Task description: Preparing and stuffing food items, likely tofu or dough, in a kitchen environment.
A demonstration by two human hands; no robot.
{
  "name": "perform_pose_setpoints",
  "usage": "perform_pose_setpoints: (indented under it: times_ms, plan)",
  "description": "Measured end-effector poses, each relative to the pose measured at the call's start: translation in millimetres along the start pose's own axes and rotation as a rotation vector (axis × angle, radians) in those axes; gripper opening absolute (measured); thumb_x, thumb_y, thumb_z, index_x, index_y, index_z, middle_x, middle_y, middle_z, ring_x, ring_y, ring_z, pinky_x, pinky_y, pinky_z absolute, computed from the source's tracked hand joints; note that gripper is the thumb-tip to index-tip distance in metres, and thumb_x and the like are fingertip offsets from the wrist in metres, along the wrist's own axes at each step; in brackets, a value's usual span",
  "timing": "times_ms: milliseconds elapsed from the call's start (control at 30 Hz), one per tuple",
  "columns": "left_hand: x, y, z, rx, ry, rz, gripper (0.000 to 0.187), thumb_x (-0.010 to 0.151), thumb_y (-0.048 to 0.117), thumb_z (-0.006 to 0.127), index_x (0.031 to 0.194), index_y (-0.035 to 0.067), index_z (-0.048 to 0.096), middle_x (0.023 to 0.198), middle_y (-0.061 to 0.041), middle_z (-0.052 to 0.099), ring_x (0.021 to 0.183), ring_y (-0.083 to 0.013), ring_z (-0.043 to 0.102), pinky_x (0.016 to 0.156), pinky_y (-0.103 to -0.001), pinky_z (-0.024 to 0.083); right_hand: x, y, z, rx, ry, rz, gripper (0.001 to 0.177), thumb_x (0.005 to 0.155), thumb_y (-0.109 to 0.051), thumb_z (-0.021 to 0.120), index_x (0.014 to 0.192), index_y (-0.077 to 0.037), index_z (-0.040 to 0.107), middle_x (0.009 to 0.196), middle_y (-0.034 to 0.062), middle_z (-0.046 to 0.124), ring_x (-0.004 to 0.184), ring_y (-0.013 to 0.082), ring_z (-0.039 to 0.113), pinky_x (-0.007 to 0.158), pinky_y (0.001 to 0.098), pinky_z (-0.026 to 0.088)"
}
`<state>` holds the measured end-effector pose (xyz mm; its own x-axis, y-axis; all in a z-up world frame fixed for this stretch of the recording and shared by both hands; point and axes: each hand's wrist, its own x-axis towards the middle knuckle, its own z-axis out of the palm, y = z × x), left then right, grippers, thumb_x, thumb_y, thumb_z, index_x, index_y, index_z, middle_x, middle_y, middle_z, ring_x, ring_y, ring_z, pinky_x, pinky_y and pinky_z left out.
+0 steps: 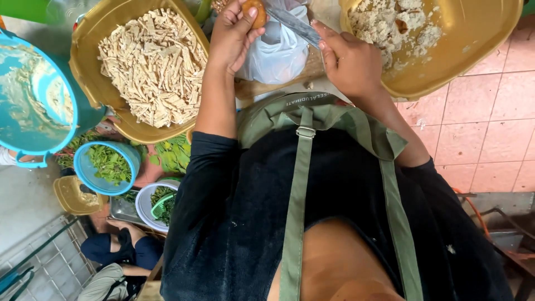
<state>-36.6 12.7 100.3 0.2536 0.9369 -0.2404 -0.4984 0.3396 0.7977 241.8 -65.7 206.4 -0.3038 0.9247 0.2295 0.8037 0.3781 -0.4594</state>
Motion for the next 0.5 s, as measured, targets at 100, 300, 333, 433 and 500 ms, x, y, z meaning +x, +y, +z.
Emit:
perform_pose_setpoints:
  times_ms: [100, 300, 333, 433, 500]
  plan:
    - [2, -2, 4, 0.019, 0.007, 0.003, 0.024, 0.106, 0.009, 0.064, 0.128, 0.000, 0.062, 0.112, -0.010, 0.073, 0.099, -0.0173, 0.073, 0.081, -0.028, 0.062, -2, 3, -6, -0.027, -0.002, -0.007, 0.035, 0.110, -0.023, 0.065, 0.145, -0.025, 0.067, 0.082, 0.0062, 0.066, 0.067, 0.0285, 0.065, 0.058, 0.0429, 0.051]
    - [4, -12, 17, 0.086, 0.003, 0.011, 0.023, 0.106, 0.008, 0.066, 0.128, 0.003, 0.066, 0.110, -0.006, 0.072, 0.092, -0.0118, 0.069, 0.078, -0.027, 0.061, -7, 9, -14, -0.048, -0.019, -0.018, 0.036, 0.108, -0.022, 0.066, 0.145, -0.024, 0.068, 0.082, 0.0054, 0.066, 0.066, 0.0269, 0.065, 0.057, 0.0417, 0.051]
    - [5, -14, 17, 0.086, 0.004, 0.013, 0.023, 0.106, 0.008, 0.066, 0.128, 0.003, 0.066, 0.110, -0.006, 0.072, 0.092, -0.0118, 0.069, 0.078, -0.027, 0.061, -6, 9, -15, -0.049, -0.019, -0.019, 0.036, 0.108, -0.022, 0.066, 0.145, -0.024, 0.068, 0.082, 0.0054, 0.066, 0.066, 0.0269, 0.065, 0.057, 0.0417, 0.051]
    - [8, -23, 18, 0.207, -0.027, 0.048, 0.021, 0.105, 0.007, 0.068, 0.126, 0.004, 0.069, 0.107, -0.003, 0.071, 0.088, -0.0089, 0.066, 0.075, -0.025, 0.060, -5, 10, -15, -0.075, -0.043, -0.023, 0.036, 0.107, -0.022, 0.067, 0.143, -0.024, 0.069, 0.079, 0.0049, 0.066, 0.064, 0.0260, 0.065, 0.056, 0.0415, 0.050]
    - [9, -29, 24, 0.309, -0.062, 0.076, 0.021, 0.103, 0.006, 0.070, 0.123, 0.005, 0.071, 0.104, -0.002, 0.071, 0.086, -0.0079, 0.065, 0.073, -0.025, 0.058, -5, 9, -14, -0.092, -0.056, -0.037, 0.038, 0.104, -0.021, 0.067, 0.142, -0.024, 0.069, 0.080, 0.0042, 0.067, 0.064, 0.0259, 0.065, 0.054, 0.0415, 0.050]
